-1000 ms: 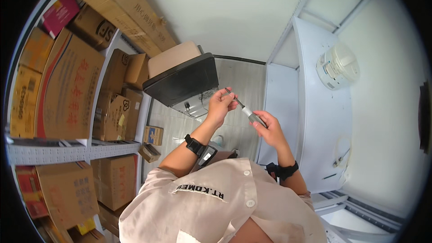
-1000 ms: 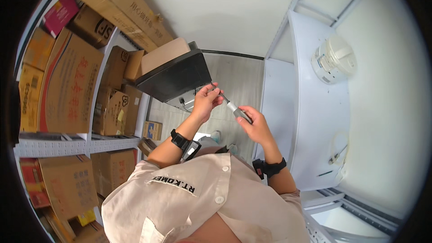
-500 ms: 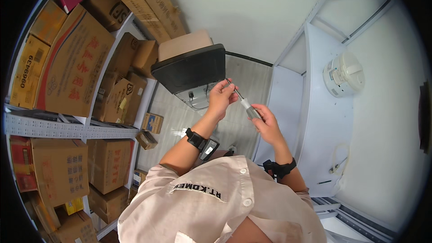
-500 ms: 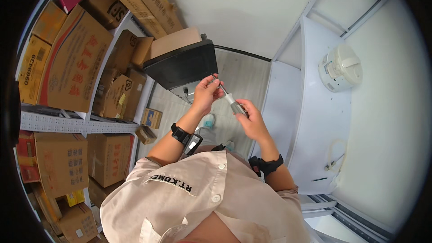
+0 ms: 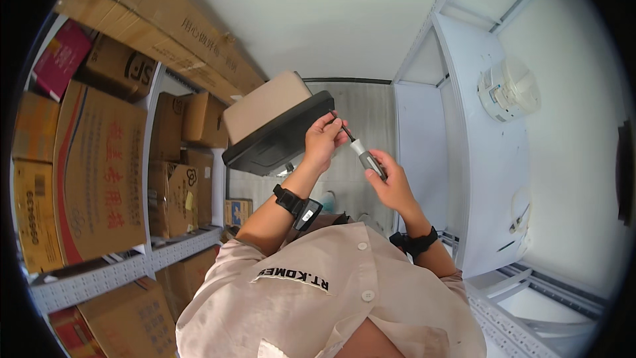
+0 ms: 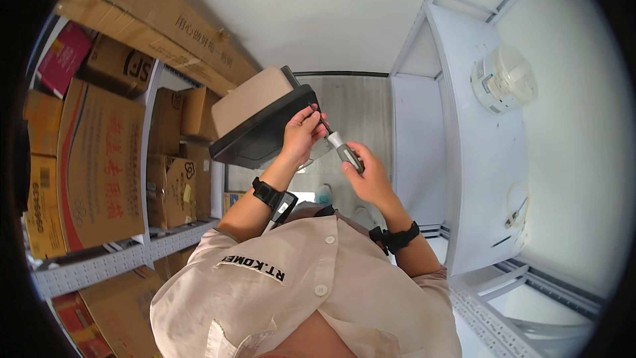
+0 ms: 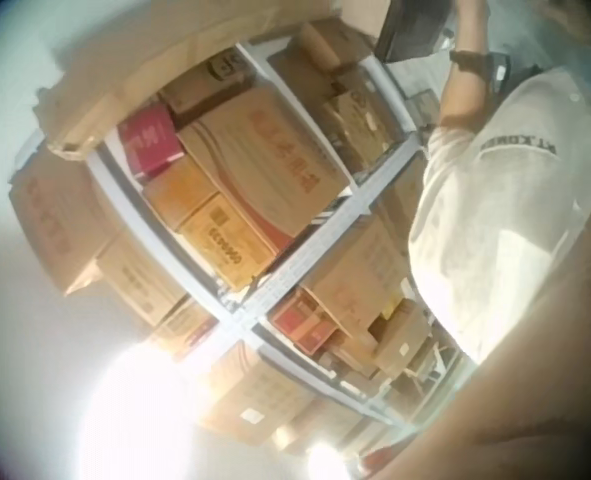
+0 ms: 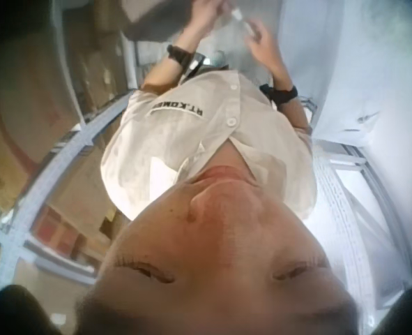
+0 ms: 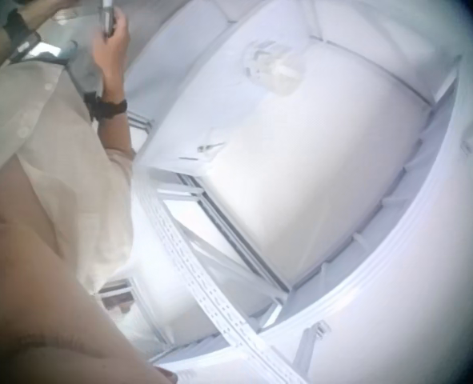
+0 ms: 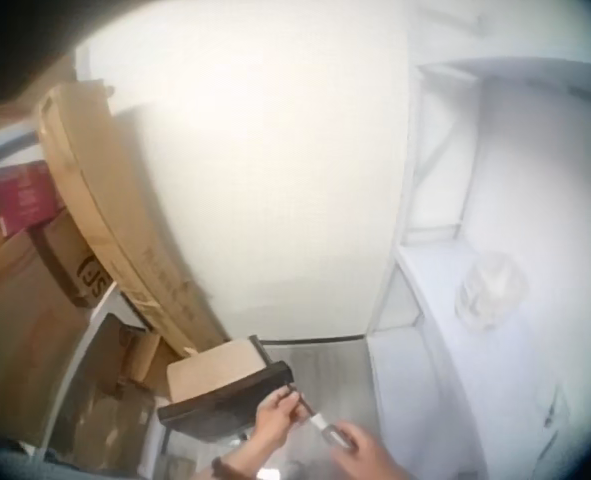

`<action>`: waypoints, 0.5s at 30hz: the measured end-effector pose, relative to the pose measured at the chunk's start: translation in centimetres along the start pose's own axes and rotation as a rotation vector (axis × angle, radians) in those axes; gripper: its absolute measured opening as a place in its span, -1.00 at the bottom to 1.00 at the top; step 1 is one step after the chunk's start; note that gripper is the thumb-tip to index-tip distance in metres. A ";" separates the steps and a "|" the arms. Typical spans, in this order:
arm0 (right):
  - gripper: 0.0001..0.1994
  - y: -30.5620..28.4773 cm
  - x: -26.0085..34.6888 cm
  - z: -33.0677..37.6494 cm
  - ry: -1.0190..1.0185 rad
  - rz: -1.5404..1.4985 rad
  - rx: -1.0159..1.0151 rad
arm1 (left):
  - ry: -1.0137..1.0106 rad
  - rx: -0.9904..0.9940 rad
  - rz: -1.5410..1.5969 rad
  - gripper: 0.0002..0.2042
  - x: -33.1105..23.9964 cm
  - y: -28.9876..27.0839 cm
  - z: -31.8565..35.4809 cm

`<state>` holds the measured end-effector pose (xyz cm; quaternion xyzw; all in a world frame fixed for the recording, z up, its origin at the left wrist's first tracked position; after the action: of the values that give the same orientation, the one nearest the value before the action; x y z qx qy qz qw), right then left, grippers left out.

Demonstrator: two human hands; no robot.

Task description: The person uses a screwdriver to tighten screws on the back of a black electronic device, likely a monitor or small TV, held in their hands. They repeatedly insert and turn the screwdriver into multiple screw holes on the device's rear panel.

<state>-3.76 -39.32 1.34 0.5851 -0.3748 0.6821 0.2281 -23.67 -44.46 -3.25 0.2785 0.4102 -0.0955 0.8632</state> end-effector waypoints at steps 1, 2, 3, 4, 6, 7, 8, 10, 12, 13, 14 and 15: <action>-0.62 0.4 -0.6 -0.1 0.010 -0.032 -0.009 | -0.005 0.019 -0.016 -0.73 -0.1 -0.2 -0.6; -0.63 0.9 -1.0 -0.1 0.020 -0.064 -0.016 | -0.009 0.037 -0.031 -0.72 -0.1 -0.4 -1.2; -0.64 1.2 -1.1 -0.2 0.052 -0.077 -0.011 | -0.020 0.039 -0.034 -0.74 -0.4 -0.5 -1.5; -0.64 1.5 -1.2 -0.4 0.083 -0.089 -0.005 | -0.031 0.040 -0.036 -0.77 -0.6 -0.5 -1.8; -0.64 2.1 -1.5 -0.5 0.115 -0.092 -0.012 | -0.043 0.041 -0.034 -0.79 -0.8 -0.6 -2.4; -0.64 2.5 -2.0 -0.5 0.115 -0.081 -0.025 | -0.044 0.041 -0.032 -0.80 -0.5 -0.6 -2.7; -0.63 2.7 -2.2 -0.6 0.116 -0.071 -0.037 | -0.045 0.042 -0.029 -0.80 -0.4 -0.6 -3.0; -0.62 3.1 -1.9 -0.6 0.146 -0.081 -0.043 | -0.063 0.046 -0.039 -0.81 -0.4 -0.9 -3.4; -0.61 3.3 -1.7 -0.6 0.155 -0.079 -0.046 | -0.078 0.053 -0.041 -0.82 -0.5 -1.0 -3.8; -0.61 3.4 -1.7 -0.7 0.149 -0.072 -0.047 | -0.083 0.057 -0.039 -0.82 -0.6 -1.0 -4.0; -0.60 3.4 -1.6 -0.8 0.142 -0.066 -0.047 | -0.088 0.061 -0.036 -0.82 -0.6 -0.9 -4.1; -0.60 3.5 -1.6 -0.8 0.154 -0.093 -0.055 | -0.085 0.060 -0.039 -0.83 -0.7 -0.9 -4.2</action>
<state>-6.59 -40.63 -1.11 0.5412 -0.3469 0.7033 0.3037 -27.18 -42.91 -5.19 0.2917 0.3756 -0.1362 0.8691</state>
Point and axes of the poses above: each hand's wrist, its own z-axis away from the middle knuckle, its own y-axis out of the palm, x = y × z, the point moved 1 cm from there along -z, towards the middle knuckle, and after that the axes turned 12 degrees about -x, right-handed, at the moved point
